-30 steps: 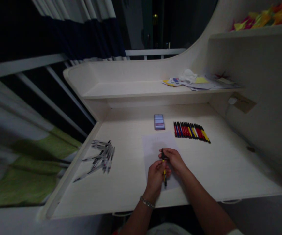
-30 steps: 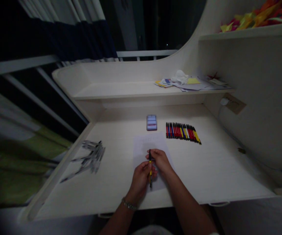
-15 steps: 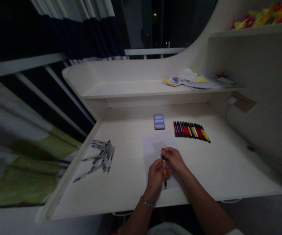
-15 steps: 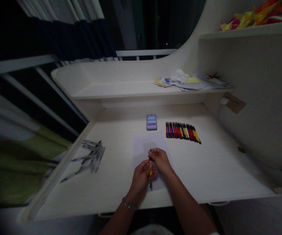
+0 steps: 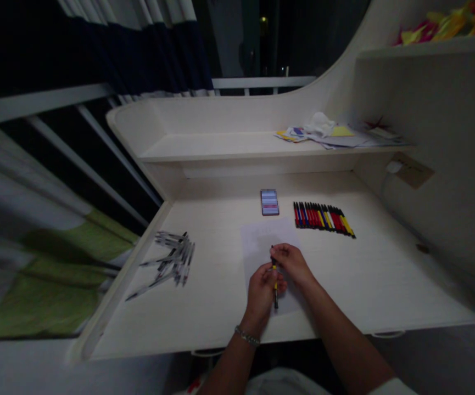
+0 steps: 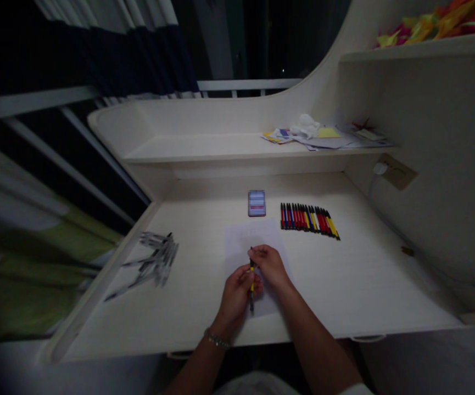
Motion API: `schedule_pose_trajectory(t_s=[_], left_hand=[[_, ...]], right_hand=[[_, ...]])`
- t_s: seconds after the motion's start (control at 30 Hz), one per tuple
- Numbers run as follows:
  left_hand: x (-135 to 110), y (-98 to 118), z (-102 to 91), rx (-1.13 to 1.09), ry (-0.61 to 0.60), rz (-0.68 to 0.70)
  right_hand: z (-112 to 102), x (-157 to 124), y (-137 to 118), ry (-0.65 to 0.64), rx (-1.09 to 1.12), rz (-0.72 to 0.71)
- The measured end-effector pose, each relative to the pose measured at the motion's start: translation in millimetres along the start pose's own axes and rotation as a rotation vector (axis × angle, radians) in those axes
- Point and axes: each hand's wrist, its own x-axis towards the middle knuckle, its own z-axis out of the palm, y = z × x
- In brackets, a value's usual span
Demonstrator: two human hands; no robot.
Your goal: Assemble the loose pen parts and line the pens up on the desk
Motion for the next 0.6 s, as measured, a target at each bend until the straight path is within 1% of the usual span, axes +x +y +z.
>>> schedule_pose_trajectory(t_s=[0.03,0.1,0.17,0.23,0.3,0.4,0.5,0.6], left_hand=[[0,0,-0.5,0.002,0.004,-0.004],[0,0,-1.0,0.002,0.005,-0.011],[-1,1,-1.1,-0.002,0.002,-0.01],[-2,2,-1.0,0.0,-0.002,-0.01],[-4,2,-1.1,0.014,-0.008,-0.012],[-8,2,-2.2,0.032,-0.02,-0.016],[-12,0,-5.2,0.024,-0.017,-0.041],[-17,-1,-10.6,0.018,-0.016,-0.073]], right_hand=[[0,1,1,0.011,-0.015,-0.022],[-1,1,1,-0.018,-0.016,-0.034],[-1,0,0,-0.063,0.002,-0.02],[-1,0,-3,-0.064,0.027,0.002],[-1,0,-6,-0.044,0.036,0.018],[0,5,-12,-0.015,-0.007,0.02],[-1,18,-19,0.032,-0.048,-0.014],[-3,35,-23,0.107,-0.066,-0.073]])
